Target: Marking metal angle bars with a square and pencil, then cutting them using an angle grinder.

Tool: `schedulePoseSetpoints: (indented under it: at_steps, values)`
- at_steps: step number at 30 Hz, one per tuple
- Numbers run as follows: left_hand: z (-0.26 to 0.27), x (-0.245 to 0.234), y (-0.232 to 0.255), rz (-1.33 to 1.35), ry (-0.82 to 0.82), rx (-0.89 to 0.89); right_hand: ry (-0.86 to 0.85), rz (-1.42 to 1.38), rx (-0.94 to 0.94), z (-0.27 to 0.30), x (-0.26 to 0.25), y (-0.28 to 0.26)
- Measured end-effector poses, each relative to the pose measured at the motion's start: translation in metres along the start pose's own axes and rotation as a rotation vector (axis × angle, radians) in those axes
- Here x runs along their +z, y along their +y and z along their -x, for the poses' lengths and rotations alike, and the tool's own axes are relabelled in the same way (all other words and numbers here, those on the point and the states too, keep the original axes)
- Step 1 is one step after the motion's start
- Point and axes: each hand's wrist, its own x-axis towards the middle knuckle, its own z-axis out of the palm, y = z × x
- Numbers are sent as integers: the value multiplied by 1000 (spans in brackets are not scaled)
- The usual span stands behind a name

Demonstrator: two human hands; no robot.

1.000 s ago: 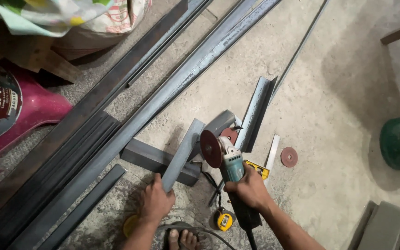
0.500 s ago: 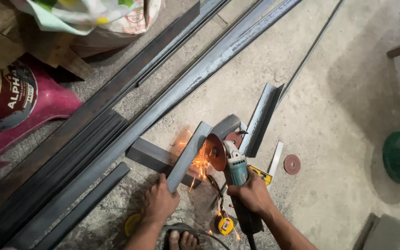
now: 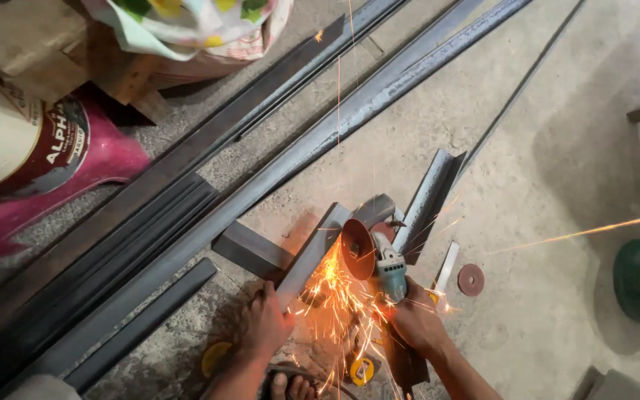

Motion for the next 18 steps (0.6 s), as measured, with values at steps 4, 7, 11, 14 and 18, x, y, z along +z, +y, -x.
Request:
schedulePoseSetpoints:
  at_steps: [4,7,11,14,18]
  values:
    - [1,1,0,47,-11,5,-37,-141,20,-5,-3,0]
    - [0,2,0,12,-44,-14,-14,39,-31,0,-5,-7]
    - [4,-16,8,-16,-139,-50,-14,-106,91,3,-4,-11]
    - [3,-1,3,19,-126,-61,-7,-205,54,-14,2,9]
    - [-1,23,-6,4,72,-63,-16,-175,19,-1,-12,-6]
